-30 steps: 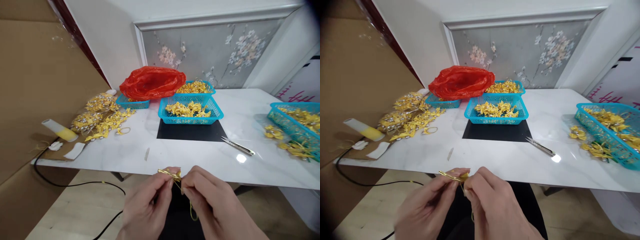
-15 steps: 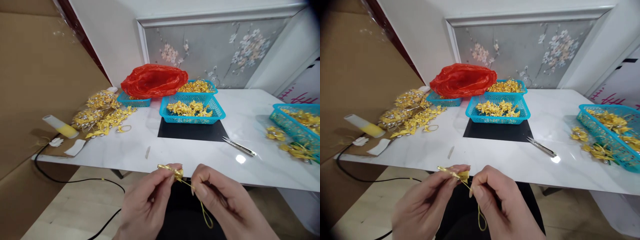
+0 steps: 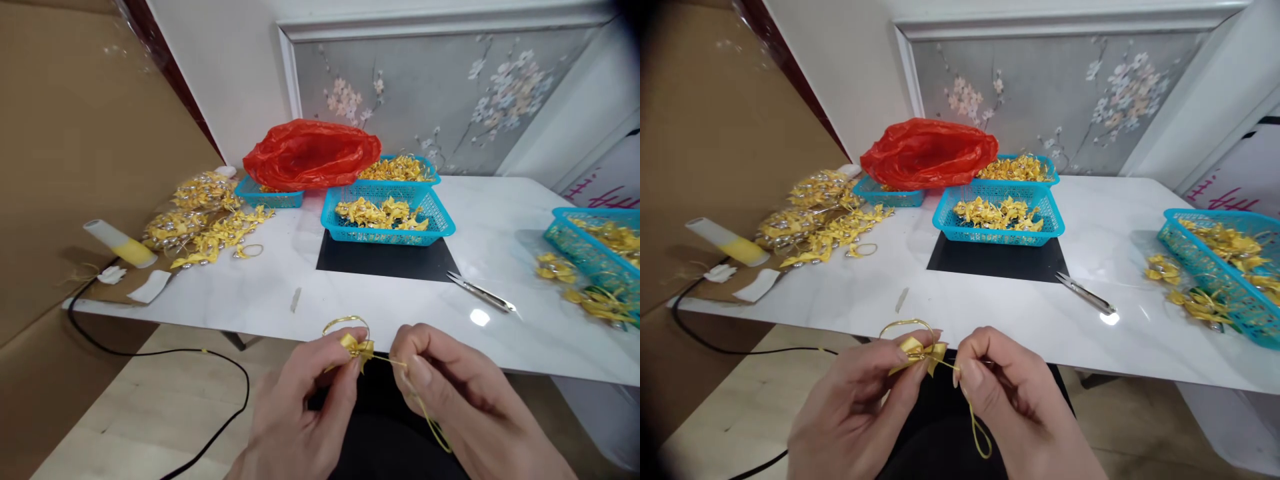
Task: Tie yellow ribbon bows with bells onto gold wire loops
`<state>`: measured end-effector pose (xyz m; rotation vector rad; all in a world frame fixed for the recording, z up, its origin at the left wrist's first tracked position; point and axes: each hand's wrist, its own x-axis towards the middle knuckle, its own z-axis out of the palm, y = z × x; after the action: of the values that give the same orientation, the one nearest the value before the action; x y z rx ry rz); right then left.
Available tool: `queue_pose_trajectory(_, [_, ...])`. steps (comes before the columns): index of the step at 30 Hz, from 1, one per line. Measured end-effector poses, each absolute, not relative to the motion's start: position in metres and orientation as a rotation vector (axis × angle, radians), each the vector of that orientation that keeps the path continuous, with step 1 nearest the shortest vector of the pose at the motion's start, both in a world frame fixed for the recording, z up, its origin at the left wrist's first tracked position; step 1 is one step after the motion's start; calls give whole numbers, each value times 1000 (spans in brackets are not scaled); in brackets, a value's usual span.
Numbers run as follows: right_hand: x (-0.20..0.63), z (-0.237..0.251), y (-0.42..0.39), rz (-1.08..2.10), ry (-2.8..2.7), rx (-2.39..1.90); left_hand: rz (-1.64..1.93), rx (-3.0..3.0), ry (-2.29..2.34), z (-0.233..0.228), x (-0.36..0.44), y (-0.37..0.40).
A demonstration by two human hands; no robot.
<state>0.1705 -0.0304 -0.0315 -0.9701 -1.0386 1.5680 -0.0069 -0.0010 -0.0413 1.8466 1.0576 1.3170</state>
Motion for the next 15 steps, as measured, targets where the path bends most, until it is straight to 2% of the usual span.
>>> queue_pose_trajectory(4, [163, -35, -26, 1407, -1082, -1041, 1280, 1976, 1014, -43, -5, 9])
queue_pose_trajectory(7, [154, -42, -22, 990, -1300, -1153, 1138, 1889, 972, -42, 4, 19])
queue_pose_trajectory(12, [149, -64, -9, 182, -1552, -1307, 966, 1100, 992, -52, 21, 35])
queue_pose_trajectory(15, [160, -73, 2, -107, -1667, -1343, 904, 713, 979, -59, 33, 50])
